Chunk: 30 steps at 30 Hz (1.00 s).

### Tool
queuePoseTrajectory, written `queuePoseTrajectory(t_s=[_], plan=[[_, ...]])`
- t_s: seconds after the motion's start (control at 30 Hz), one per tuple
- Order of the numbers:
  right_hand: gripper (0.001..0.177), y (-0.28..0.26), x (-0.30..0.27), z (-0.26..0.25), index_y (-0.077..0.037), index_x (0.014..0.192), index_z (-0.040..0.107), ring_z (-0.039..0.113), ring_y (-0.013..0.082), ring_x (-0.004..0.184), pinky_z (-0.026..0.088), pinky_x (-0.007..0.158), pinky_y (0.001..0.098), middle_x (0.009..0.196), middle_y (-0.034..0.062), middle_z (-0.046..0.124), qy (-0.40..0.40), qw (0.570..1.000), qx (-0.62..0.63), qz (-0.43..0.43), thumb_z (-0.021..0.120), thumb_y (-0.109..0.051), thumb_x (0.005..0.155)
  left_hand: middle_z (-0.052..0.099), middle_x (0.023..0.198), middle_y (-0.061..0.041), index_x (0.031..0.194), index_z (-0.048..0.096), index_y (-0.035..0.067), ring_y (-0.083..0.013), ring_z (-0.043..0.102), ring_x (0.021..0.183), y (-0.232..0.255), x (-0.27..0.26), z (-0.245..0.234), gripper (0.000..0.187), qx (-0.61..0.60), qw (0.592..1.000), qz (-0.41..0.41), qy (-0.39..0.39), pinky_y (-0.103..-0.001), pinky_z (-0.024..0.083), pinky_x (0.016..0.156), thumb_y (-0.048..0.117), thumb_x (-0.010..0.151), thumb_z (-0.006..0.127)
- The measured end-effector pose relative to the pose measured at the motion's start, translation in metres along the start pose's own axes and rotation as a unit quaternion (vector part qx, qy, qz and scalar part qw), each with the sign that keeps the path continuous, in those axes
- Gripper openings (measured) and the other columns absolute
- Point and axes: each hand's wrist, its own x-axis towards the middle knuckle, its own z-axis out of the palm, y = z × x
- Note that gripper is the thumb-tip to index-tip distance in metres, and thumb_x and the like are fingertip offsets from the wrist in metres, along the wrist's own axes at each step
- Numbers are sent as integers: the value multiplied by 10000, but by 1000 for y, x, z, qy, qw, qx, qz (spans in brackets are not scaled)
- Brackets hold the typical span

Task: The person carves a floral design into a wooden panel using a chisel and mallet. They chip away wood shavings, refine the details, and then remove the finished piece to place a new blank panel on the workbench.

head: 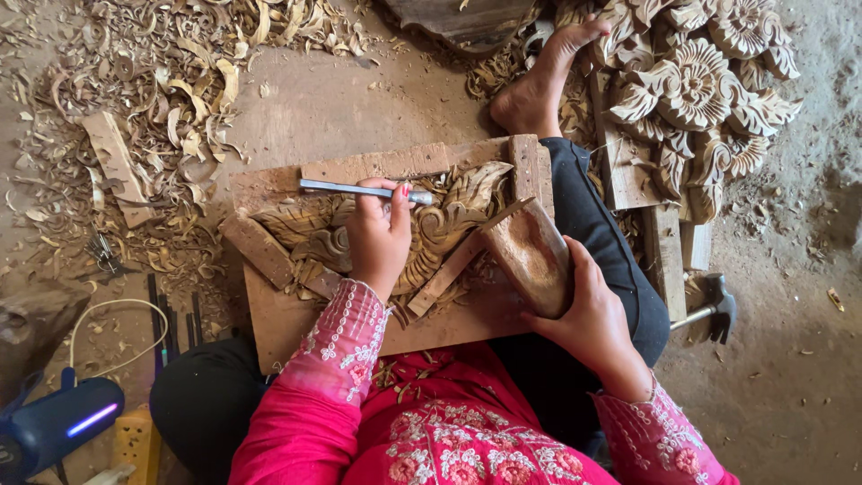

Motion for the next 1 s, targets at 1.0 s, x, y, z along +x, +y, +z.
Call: queuePoseTrajectory(t_s=[1.0], plan=[[981, -117, 114, -118, -80, 1528, 341, 576, 337, 1302, 507, 1081, 421, 1430, 160, 524, 178, 850, -106, -485, 987, -193, 798, 583, 677, -66, 993, 555, 35, -204, 584, 538, -5, -4, 33, 98, 178, 966, 145, -117, -326, 483, 471, 83, 1073, 587]])
